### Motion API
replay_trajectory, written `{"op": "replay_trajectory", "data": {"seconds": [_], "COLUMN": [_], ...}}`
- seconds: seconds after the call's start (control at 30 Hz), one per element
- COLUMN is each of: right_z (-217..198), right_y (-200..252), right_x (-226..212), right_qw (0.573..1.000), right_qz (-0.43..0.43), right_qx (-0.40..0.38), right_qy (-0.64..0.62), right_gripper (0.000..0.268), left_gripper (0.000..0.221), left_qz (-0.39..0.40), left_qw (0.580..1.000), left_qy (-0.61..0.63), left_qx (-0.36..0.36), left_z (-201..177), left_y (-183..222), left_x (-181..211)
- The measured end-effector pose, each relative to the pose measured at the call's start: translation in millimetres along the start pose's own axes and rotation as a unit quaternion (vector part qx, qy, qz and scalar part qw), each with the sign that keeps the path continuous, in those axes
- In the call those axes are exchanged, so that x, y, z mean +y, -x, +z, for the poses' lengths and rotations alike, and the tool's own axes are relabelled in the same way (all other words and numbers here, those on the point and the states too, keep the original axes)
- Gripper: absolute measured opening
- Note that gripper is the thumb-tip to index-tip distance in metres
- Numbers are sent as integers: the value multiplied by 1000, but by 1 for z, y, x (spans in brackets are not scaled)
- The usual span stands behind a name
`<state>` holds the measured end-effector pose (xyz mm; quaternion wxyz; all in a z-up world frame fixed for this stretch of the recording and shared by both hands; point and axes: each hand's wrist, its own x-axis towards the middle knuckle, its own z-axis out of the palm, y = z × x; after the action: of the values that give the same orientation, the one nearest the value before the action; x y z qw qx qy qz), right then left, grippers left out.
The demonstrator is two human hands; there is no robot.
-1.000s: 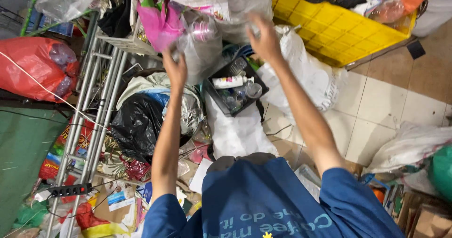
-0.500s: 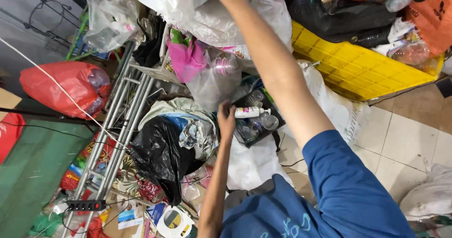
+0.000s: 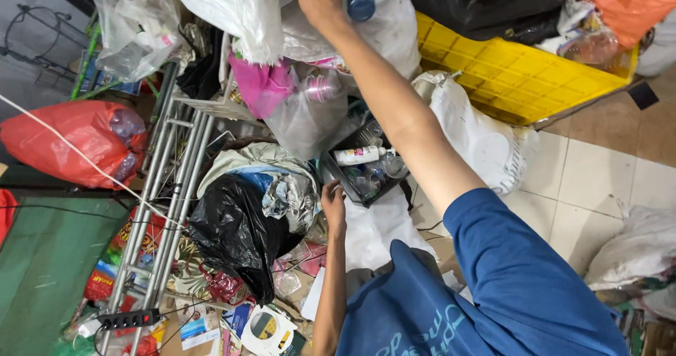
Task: The person sorts various recyclable items in a cluttered room. They use a metal hand truck to move a black tray containing bottles and containers, then place the items into a large white sack. The person also handles a red plastic bag and a blue bag of plastic bottles, placing them on the hand truck and moving them around the room.
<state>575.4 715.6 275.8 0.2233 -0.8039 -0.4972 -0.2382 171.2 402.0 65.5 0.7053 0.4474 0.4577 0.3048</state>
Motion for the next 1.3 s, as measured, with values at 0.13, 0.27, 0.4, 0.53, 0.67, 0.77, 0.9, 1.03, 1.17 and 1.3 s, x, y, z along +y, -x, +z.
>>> {"op": "replay_trajectory", "data": {"seconds": [0.13,0.27,0.4,0.53,0.67,0.77,0.9,1.03,1.17,1.3], "right_z": [-41,-70,-111,-114,-120,-133,-134,-137,-138,-172], "right_y": [42,61,80,110,150,182,222,241,243,241], "right_x": [-18,-26,-43,-53,-59,-67,-74,-70,-74,-89], "right_qw": [980,997,999,999,999,995,986,985,971,969], "right_qz": [-69,-18,12,12,26,35,68,73,112,115], "right_qx": [143,40,30,34,-8,-60,-98,-106,-160,-122], "right_qy": [118,66,-36,-30,-45,-69,-114,-115,-141,-182], "right_gripper": [18,18,25,21,20,20,26,27,28,25], "left_gripper": [24,19,17,17,18,20,23,23,23,24], "left_qz": [-7,-29,-42,-49,-64,-66,-63,-60,-51,-49], "left_qw": [1000,999,996,994,993,992,991,990,991,991], "left_qy": [18,40,69,87,95,97,112,121,117,109], "left_qx": [-21,-23,-33,-41,-40,-35,-37,-45,-48,-52], "left_z": [16,27,34,32,23,12,3,-2,-4,-5], "left_y": [-6,-9,-7,6,14,13,10,-2,-1,6], "left_x": [25,40,31,21,10,4,12,21,29,30]}}
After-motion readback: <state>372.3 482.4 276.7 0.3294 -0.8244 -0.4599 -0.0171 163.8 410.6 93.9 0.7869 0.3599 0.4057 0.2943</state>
